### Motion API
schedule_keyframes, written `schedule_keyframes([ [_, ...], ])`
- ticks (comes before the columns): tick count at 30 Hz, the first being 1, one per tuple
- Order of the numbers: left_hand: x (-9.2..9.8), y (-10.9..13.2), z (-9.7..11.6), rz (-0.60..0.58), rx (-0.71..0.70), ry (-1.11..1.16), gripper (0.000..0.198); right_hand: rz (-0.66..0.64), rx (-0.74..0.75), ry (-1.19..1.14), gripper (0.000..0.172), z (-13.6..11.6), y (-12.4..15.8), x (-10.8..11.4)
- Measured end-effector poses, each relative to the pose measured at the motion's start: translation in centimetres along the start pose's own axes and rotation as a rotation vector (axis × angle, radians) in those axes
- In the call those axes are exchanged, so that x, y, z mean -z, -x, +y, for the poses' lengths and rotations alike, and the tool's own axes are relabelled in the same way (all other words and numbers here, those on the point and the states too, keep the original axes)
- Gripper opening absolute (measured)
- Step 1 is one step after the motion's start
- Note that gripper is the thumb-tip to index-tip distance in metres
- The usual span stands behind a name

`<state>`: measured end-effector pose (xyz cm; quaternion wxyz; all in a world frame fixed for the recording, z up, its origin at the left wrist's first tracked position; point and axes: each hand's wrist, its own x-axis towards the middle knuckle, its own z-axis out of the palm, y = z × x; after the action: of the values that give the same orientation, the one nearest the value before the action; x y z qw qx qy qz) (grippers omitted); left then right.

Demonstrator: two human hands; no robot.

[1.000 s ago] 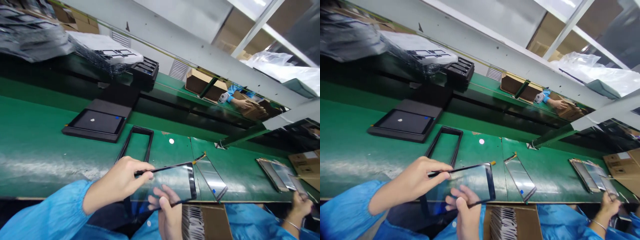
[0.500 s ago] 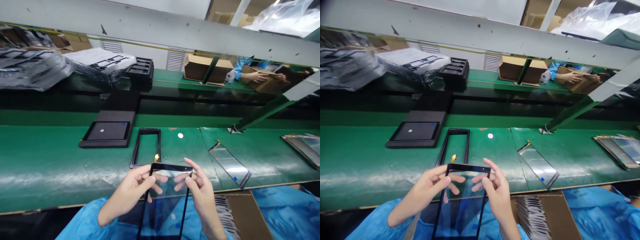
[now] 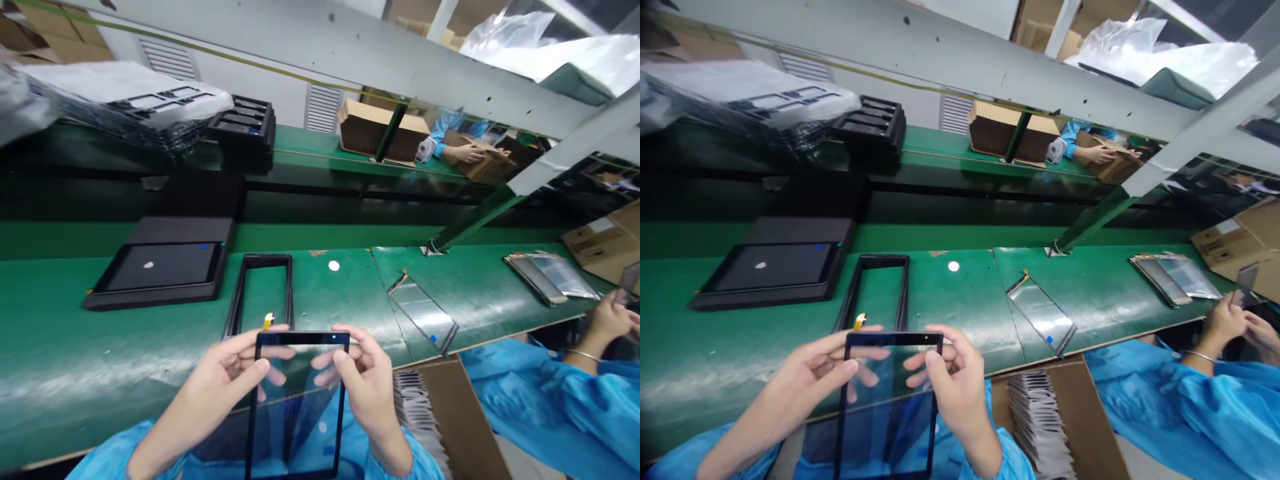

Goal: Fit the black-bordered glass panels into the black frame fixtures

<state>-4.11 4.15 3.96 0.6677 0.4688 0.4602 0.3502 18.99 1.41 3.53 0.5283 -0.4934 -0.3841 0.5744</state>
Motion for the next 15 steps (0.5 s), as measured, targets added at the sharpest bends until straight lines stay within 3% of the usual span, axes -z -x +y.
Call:
schedule_keyframes([
  [3,0.9,-0.5,0.0,0.041,-0.026,-0.007,0.047,-0.068,-0.03,0.023,0.045,0.7,-0.3,-0.2],
  [5,2.9,-1.6,0.6,0.132,-0.043,-0.001,0.04,-0.048,-0.002,0.043,0.051,1.1,-0.6,0.1],
  [7,6.4,-3.2,1.8,0.357,-0.107,0.047,0.04,0.051,0.06,0.073,0.052,1.4,-1.0,0.9],
  [10,13.7,-6.2,4.4,0.767,-0.22,0.157,0.041,0.208,0.089,0.11,0.044,2.2,-1.3,2.3],
  [13,20.4,-9.5,6.6,0.929,-0.243,0.155,0.039,0.281,0.059,0.079,0.044,3.7,-1.2,3.5],
  [15,23.2,-11.6,7.3,1.007,-0.231,0.133,0.033,0.308,0.059,0.06,0.048,5.1,-1.0,4.0],
])
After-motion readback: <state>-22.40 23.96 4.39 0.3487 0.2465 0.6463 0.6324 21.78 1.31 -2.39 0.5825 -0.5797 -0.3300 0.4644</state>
